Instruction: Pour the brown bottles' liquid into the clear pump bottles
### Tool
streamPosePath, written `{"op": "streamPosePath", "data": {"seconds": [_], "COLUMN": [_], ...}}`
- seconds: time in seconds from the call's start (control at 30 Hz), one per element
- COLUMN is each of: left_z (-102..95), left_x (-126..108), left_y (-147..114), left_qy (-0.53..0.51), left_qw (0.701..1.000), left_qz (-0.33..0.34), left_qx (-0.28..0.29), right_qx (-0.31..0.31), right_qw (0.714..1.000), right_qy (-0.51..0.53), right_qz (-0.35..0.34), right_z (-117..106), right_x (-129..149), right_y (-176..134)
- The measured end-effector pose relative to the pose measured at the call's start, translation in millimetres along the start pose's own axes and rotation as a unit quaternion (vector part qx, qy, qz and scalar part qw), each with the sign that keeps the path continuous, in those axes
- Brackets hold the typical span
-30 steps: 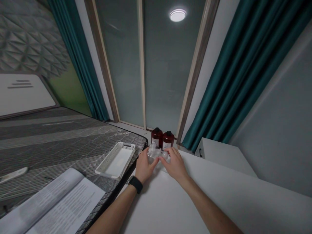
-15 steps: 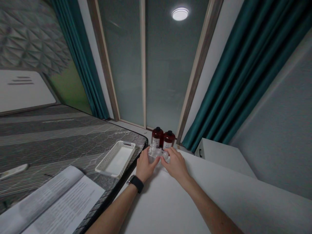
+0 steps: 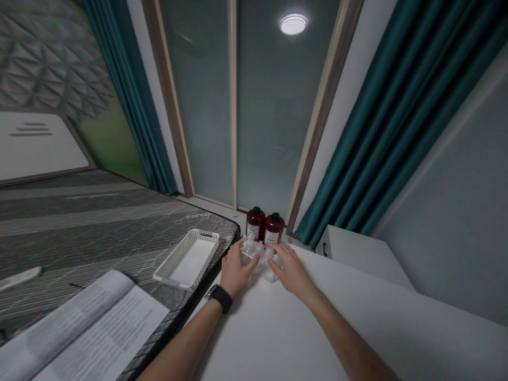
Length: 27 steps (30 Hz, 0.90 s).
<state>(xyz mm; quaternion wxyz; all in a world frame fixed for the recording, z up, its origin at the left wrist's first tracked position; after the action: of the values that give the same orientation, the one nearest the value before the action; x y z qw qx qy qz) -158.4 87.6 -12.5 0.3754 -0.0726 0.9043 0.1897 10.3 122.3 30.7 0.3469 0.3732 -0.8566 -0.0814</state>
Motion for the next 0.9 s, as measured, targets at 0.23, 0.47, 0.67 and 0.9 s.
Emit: {"op": "streamPosePath", "data": {"seconds": [0.23, 0.47, 0.67, 0.9], "left_z": [0.6, -2.7, -16.3, -26.2], "left_x": [-0.2, -2.0, -14.0, -17.9], "left_y": [-0.7, -5.3, -9.5, -7.9], "left_qy": [-0.013, 0.027, 0.112, 0.103], "left_qw": [1.0, 0.999, 0.992, 0.988], "left_qz": [0.007, 0.004, 0.062, 0.096], "left_qx": [-0.017, -0.032, 0.014, 0.054], "right_qx": [-0.012, 0.001, 0.043, 0.059], "right_qw": [1.0, 0.998, 0.993, 0.994], "right_qy": [0.019, 0.069, 0.107, 0.091], "right_qz": [0.005, 0.014, 0.001, -0.027], "right_z": [4.3, 2.6, -6.2, -13.5], "right_x": [-2.8, -10.0, -18.8, -11.1], "right_y": [3.8, 5.0, 6.5, -1.3]}}
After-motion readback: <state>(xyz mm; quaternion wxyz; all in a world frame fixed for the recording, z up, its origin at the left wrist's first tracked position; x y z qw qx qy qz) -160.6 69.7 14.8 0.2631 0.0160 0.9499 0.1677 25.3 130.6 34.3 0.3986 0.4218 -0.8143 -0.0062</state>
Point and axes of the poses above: each hand's wrist, its own y-axis towards the middle knuckle, its own z-axis out of the palm, x = y × z, the point moved 5 cm from there along y, towards the middle knuckle, and after that the axes turned 5 degrees about x, right-handed, at the moved point
